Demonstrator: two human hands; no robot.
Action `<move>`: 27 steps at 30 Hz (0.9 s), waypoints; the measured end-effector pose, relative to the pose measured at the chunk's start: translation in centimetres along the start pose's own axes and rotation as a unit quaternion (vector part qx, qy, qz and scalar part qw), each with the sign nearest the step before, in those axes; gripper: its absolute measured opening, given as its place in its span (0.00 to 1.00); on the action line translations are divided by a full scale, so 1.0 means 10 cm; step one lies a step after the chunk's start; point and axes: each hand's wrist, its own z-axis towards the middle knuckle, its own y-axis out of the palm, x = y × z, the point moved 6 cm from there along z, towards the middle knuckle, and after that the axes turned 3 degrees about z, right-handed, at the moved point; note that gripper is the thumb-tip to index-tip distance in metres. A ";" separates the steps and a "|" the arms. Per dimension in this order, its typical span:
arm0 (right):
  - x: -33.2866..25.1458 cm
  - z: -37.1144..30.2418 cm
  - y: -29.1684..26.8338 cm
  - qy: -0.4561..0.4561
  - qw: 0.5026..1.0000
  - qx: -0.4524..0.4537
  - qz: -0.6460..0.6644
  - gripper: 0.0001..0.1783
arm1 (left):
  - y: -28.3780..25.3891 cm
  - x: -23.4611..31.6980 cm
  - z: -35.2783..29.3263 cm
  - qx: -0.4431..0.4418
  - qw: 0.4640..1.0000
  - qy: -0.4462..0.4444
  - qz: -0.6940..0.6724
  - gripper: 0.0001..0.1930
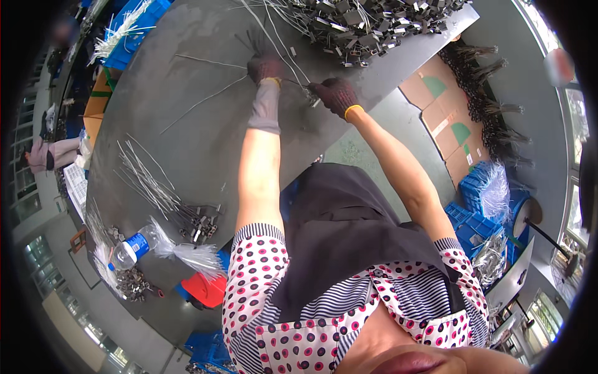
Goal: Bundling and organizing electrical wires at a production station.
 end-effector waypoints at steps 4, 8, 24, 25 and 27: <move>-0.14 -0.08 -0.05 0.050 0.998 -0.031 0.020 0.34 | -0.66 -0.01 -0.17 0.066 0.996 0.021 -0.059 0.16; -0.07 -0.18 -0.34 0.098 0.992 -0.004 0.074 0.31 | -0.53 0.44 -1.05 -0.128 0.923 -0.250 -0.265 0.17; 1.96 -2.68 -0.63 0.130 0.974 -0.129 0.132 0.21 | 0.07 0.59 -1.84 -0.302 0.701 -0.329 -0.555 0.08; 2.05 -2.75 -0.67 0.146 0.976 -0.113 0.119 0.21 | 0.12 0.63 -1.88 -0.309 0.699 -0.332 -0.554 0.08; 2.18 -2.83 -0.71 0.158 0.976 -0.102 0.107 0.22 | 0.06 0.59 -1.88 -0.239 0.741 -0.342 -0.526 0.12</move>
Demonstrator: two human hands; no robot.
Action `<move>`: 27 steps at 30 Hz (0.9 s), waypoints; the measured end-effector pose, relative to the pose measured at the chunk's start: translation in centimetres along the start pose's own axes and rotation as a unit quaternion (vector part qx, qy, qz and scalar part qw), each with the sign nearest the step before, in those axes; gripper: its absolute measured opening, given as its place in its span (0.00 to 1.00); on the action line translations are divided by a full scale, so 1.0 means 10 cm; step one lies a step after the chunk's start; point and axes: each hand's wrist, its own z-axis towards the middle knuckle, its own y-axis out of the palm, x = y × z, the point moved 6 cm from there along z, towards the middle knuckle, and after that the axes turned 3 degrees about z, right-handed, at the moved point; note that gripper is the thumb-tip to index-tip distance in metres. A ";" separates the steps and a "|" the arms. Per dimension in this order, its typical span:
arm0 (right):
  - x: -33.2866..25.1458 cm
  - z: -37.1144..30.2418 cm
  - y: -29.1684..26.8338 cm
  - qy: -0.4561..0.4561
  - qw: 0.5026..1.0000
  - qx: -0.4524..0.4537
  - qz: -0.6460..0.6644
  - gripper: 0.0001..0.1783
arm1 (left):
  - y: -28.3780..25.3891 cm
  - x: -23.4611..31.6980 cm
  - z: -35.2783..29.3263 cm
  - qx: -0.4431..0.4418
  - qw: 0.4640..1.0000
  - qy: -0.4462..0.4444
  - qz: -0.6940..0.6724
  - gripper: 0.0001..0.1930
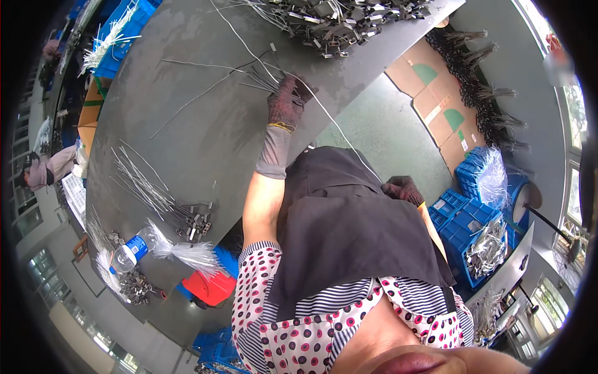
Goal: Bundling and organizing electrical wires at a production station.
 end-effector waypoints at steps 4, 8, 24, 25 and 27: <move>0.29 -0.02 -0.07 0.023 0.998 0.034 -0.036 0.21 | -0.17 0.22 0.01 0.019 0.999 0.041 -0.004 0.07; 0.78 -0.12 -0.16 0.034 0.997 0.065 0.028 0.20 | 0.07 0.17 0.03 0.036 0.998 0.036 -0.031 0.09; 0.55 -0.48 -0.35 -0.043 0.989 0.104 0.093 0.12 | -0.29 -0.52 -0.30 0.034 0.993 -0.048 0.102 0.11; 0.50 -0.51 -0.35 -0.056 0.991 0.091 0.084 0.11 | -0.29 -0.54 -0.29 0.035 0.993 -0.051 0.102 0.11; 0.51 -0.52 -0.36 -0.069 0.992 0.082 0.075 0.11 | -0.16 -0.56 -0.19 -0.012 0.998 -0.066 0.014 0.10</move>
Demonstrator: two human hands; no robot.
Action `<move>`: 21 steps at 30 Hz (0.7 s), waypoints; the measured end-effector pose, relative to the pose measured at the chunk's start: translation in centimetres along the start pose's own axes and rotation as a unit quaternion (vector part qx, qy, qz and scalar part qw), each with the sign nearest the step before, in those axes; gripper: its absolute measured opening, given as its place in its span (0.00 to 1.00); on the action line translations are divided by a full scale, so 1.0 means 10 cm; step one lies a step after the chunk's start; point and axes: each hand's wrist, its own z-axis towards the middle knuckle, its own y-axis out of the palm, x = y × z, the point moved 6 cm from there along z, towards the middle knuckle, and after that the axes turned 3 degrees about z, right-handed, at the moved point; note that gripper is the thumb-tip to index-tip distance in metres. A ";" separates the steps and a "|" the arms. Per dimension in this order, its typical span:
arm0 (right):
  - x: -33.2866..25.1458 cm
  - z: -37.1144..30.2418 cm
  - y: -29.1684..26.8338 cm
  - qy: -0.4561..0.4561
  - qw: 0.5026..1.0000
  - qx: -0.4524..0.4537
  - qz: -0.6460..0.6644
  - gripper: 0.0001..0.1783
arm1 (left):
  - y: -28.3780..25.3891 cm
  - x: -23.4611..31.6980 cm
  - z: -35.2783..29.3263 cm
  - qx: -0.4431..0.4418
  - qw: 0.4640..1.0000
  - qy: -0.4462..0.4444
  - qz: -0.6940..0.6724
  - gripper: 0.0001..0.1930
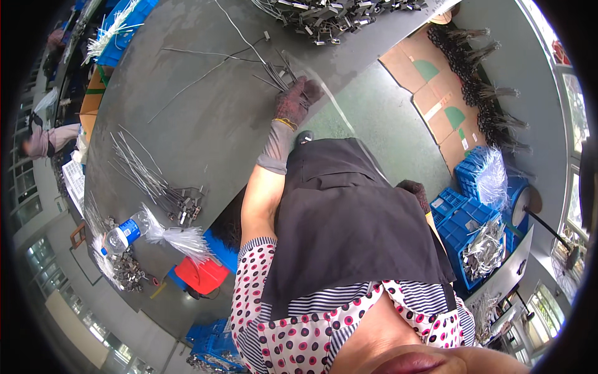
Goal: Bundling and organizing electrical wires at a production station.
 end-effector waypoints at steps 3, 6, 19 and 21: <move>0.19 0.08 0.01 0.002 0.998 -0.055 -0.019 0.11 | 0.12 0.16 0.01 -0.067 0.989 0.003 -0.132 0.09; 0.51 0.03 -0.05 0.053 0.998 0.003 -0.040 0.11 | 0.38 0.34 0.02 -0.119 0.988 0.046 -0.092 0.11; 1.28 0.13 -0.09 0.005 0.993 0.010 -0.116 0.15 | 0.19 0.55 -0.33 -0.071 0.986 0.133 -0.074 0.10; 1.27 0.18 -0.07 -0.014 0.991 -0.002 -0.135 0.16 | 0.17 0.50 -0.39 -0.040 0.993 0.102 -0.048 0.12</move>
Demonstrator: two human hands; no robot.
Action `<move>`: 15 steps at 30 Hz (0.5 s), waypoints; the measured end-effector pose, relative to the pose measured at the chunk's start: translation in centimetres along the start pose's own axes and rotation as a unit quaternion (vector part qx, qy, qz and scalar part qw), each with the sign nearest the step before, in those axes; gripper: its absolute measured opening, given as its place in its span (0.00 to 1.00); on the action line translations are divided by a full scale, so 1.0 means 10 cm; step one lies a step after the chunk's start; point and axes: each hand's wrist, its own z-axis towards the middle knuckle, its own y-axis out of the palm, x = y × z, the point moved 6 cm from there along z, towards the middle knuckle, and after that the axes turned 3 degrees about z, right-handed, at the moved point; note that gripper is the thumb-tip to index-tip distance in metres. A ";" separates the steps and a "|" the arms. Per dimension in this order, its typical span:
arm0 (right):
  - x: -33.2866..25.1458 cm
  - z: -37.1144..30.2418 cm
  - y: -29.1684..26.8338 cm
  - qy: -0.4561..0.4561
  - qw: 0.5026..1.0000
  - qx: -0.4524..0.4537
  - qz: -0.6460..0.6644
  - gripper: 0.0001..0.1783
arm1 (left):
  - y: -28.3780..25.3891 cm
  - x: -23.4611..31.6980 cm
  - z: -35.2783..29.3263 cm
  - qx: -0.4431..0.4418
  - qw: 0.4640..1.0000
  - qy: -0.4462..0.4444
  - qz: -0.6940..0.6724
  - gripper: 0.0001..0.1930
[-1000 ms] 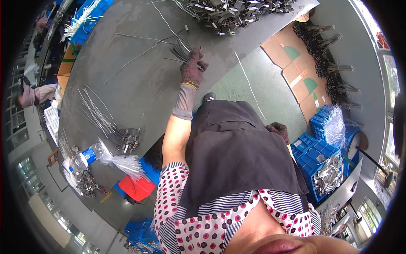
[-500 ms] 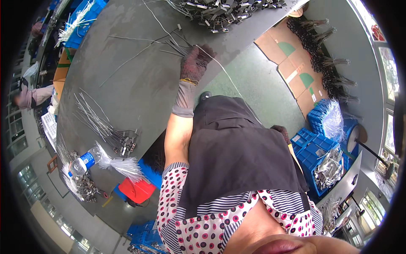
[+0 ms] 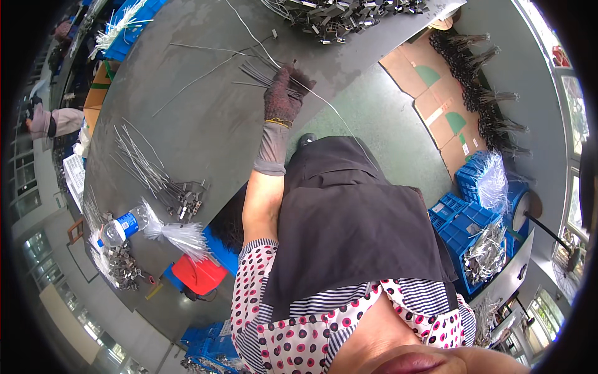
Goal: Bundling and organizing electrical wires at a production station.
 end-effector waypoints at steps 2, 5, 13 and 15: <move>-0.06 0.10 0.01 -0.013 1.000 -0.007 -0.025 0.16 | 0.04 -0.03 -0.11 0.005 1.000 -0.004 0.030 0.12; -0.32 0.23 0.07 -0.027 0.998 -0.012 -0.055 0.17 | 0.16 -0.06 -0.31 -0.009 0.996 -0.023 0.086 0.13; -1.31 0.82 0.38 0.020 0.996 -0.091 -0.012 0.10 | 0.08 0.07 -0.75 -0.031 0.975 -0.069 0.207 0.17; -1.35 0.85 0.40 0.031 0.992 -0.117 0.021 0.17 | 0.02 0.23 -0.80 -0.028 0.972 -0.050 0.229 0.17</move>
